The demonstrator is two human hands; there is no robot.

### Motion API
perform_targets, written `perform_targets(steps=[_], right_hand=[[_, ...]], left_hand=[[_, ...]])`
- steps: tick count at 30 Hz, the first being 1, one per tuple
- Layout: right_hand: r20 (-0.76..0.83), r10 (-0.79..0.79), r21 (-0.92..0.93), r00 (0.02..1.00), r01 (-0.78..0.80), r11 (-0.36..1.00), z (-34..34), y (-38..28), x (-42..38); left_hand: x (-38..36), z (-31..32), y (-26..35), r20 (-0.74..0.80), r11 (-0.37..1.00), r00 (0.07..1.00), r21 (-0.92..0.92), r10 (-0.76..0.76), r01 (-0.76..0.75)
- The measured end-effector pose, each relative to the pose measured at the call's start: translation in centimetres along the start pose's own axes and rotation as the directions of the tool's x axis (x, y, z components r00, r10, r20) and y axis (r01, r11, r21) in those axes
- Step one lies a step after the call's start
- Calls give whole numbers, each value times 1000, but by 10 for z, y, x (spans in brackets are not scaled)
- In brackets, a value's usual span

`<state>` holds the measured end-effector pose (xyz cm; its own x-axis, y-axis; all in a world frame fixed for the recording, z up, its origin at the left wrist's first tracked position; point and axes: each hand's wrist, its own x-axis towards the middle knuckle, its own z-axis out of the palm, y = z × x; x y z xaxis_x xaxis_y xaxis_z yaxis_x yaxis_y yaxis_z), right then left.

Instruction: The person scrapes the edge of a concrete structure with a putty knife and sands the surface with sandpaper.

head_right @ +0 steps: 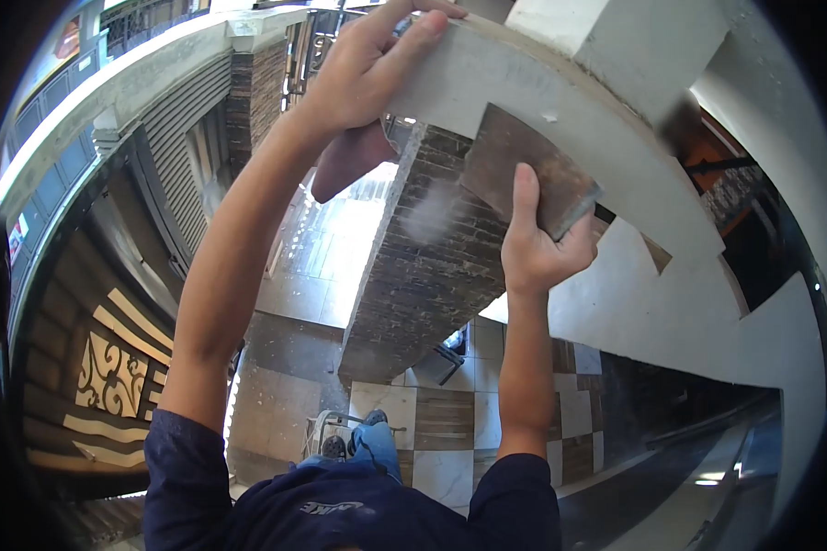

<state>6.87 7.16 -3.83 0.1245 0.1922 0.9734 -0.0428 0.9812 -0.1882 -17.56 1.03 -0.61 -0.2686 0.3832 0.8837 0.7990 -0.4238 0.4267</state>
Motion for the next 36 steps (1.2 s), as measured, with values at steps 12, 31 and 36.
perform_targets(steps=[12, 31, 36], right_hand=[[-12, 20, 43, 1000, -19, 999, 13, -9, 2], [583, -533, -69, 613, 691, 719, -25, -25, 88], [457, -473, -171, 753, 596, 784, -35, -30, 96]], left_hand=[[11, -20, 21, 88, 998, 995, 17, 54, -56], [19, -16, 51, -28, 950, 952, -66, 305, -306], [18, -14, 52, -2, 959, 960, -50, 280, -279]])
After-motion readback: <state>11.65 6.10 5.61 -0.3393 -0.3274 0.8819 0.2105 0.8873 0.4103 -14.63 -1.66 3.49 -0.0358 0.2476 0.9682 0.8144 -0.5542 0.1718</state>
